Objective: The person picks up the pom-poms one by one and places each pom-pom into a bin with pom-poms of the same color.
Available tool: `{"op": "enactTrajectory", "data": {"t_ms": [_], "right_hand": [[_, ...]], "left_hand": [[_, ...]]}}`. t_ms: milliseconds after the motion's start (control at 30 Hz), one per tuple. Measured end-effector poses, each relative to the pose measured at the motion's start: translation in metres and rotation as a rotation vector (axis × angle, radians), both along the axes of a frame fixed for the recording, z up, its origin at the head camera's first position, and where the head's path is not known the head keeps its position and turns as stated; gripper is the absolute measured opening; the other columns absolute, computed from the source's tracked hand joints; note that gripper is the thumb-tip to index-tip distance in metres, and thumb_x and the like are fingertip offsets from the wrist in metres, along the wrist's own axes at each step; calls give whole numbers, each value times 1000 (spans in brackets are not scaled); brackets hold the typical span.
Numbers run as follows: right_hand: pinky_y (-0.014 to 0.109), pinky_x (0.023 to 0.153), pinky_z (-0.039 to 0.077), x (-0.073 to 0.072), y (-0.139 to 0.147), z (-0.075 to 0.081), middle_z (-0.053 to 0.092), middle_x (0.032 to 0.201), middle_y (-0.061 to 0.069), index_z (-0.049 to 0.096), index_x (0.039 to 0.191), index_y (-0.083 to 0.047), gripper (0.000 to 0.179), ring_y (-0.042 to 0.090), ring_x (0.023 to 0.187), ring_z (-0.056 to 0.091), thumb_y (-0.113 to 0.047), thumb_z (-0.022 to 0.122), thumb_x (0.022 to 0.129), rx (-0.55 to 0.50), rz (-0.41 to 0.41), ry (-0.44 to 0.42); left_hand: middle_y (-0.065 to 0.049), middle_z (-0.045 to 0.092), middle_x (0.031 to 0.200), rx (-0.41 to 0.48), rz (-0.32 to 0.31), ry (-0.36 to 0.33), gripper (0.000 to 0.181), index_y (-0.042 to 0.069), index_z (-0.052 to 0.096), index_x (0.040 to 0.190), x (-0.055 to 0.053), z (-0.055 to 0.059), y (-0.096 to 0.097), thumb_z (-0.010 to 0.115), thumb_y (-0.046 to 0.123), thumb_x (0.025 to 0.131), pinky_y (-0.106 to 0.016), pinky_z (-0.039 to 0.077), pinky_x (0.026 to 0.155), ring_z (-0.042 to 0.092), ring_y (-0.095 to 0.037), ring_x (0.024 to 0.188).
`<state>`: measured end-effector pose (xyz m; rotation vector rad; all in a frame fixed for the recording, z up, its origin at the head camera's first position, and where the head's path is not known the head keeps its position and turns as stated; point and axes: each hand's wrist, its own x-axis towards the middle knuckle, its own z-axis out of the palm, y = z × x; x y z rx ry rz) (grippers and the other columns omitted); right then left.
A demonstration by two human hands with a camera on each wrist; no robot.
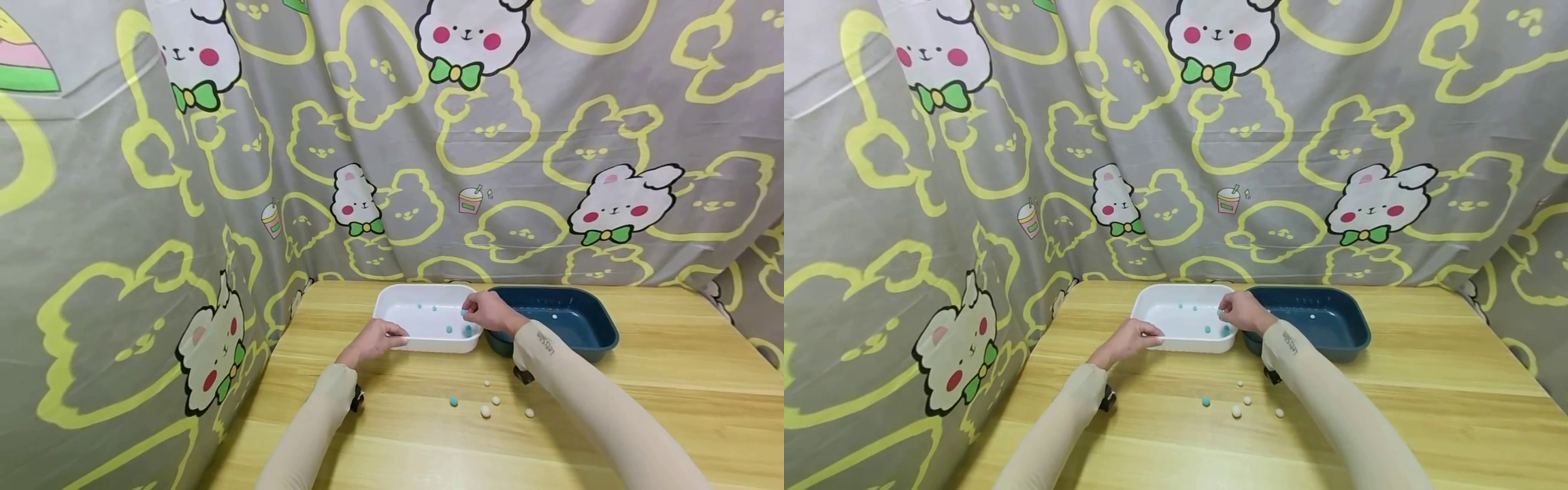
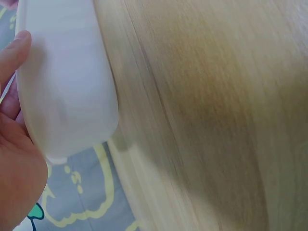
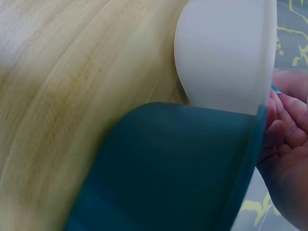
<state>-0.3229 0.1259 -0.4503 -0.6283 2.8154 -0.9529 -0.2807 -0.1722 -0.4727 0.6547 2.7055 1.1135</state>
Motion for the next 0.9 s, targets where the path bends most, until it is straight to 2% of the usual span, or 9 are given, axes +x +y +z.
{"op": "enactTrajectory", "data": {"t_ms": [333, 600, 900], "right_hand": [[33, 72, 50, -1, 2, 2, 63, 81, 1, 68, 96, -4, 12, 15, 74, 57, -12, 68, 87, -31, 16, -8], [33, 74, 50, -3, 4, 1, 63, 85, 3, 68, 105, -1, 21, 17, 78, 56, -13, 67, 88, -37, -6, -41], [33, 73, 50, 0, 2, 1, 63, 83, 3, 68, 105, 0, 20, 17, 76, 56, -11, 67, 88, -39, -3, -20]], "left_hand": [[7, 70, 92, 5, -10, 7, 12, 14, 75, 95, -2, -2, 0, 68, 21, 89, -24, 49, 74, 61, -6, 86], [7, 70, 90, 5, -6, 5, 11, 15, 76, 94, -3, -3, 1, 68, 20, 89, -23, 49, 73, 61, -6, 85], [8, 70, 91, 5, -2, -5, 11, 15, 76, 95, -2, -2, -1, 68, 21, 89, -23, 49, 73, 61, -5, 85]]}}
